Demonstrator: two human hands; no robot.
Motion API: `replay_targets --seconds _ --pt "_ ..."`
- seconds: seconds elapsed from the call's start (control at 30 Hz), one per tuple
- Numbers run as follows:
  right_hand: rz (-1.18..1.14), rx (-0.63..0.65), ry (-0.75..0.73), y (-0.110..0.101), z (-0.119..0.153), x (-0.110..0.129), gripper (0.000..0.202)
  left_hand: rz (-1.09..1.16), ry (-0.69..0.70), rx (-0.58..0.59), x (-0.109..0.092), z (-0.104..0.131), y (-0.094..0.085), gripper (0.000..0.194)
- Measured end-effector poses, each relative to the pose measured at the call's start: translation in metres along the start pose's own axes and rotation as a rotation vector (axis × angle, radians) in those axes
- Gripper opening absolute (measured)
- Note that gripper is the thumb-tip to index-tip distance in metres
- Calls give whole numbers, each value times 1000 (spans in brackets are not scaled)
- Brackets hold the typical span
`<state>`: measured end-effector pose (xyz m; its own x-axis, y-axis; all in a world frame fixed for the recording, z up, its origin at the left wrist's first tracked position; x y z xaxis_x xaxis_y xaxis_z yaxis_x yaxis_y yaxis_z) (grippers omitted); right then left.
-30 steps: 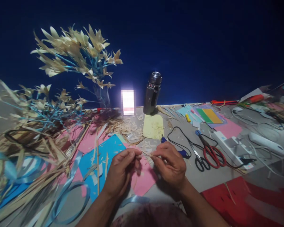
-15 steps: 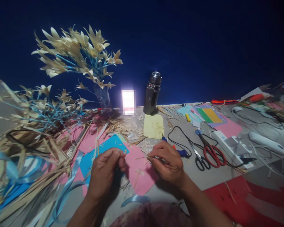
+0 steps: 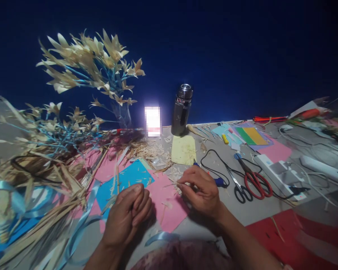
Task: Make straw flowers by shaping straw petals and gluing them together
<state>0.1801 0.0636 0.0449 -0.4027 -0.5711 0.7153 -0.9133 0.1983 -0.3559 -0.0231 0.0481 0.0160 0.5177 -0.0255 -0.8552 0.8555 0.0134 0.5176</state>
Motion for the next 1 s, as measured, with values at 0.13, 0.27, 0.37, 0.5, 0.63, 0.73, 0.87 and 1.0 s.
replay_targets --seconds 0.13,0.27,0.37,0.5,0.63,0.73,0.87,1.0 --pt "-31 -3 28 -3 1 -2 10 -545 222 -36 -4 -5 -8 28" --pt "-63 17 20 -3 0 -2 11 -825 428 -85 -15 -10 -7 18" --pt "-67 47 -7 -1 -2 -2 11 -705 362 71 -10 -15 3 22" --pt "-61 98 -57 4 -4 -3 11 -502 235 180 1 -18 13 7" --pt "-51 129 -85 7 -7 -4 12 -394 109 197 11 -18 12 7" --pt "-91 164 -49 7 -10 -4 17 -301 31 183 17 -19 7 10" --pt "-139 164 49 2 -18 -9 21 -196 -56 97 25 -24 -1 20" --pt "19 268 152 2 -28 -29 13 -186 4 18 22 -27 -10 25"
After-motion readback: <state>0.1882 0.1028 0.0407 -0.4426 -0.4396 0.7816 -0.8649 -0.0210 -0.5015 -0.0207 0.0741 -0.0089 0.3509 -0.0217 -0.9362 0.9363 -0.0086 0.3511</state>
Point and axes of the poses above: each hand's wrist, its own z-axis away from the middle knuckle, its own y-axis out of the palm, x = y × z, the point moved 3 cm from there along -z, towards the middle knuckle, and after that the axes turned 12 degrees about y, right-handed, at the moved point
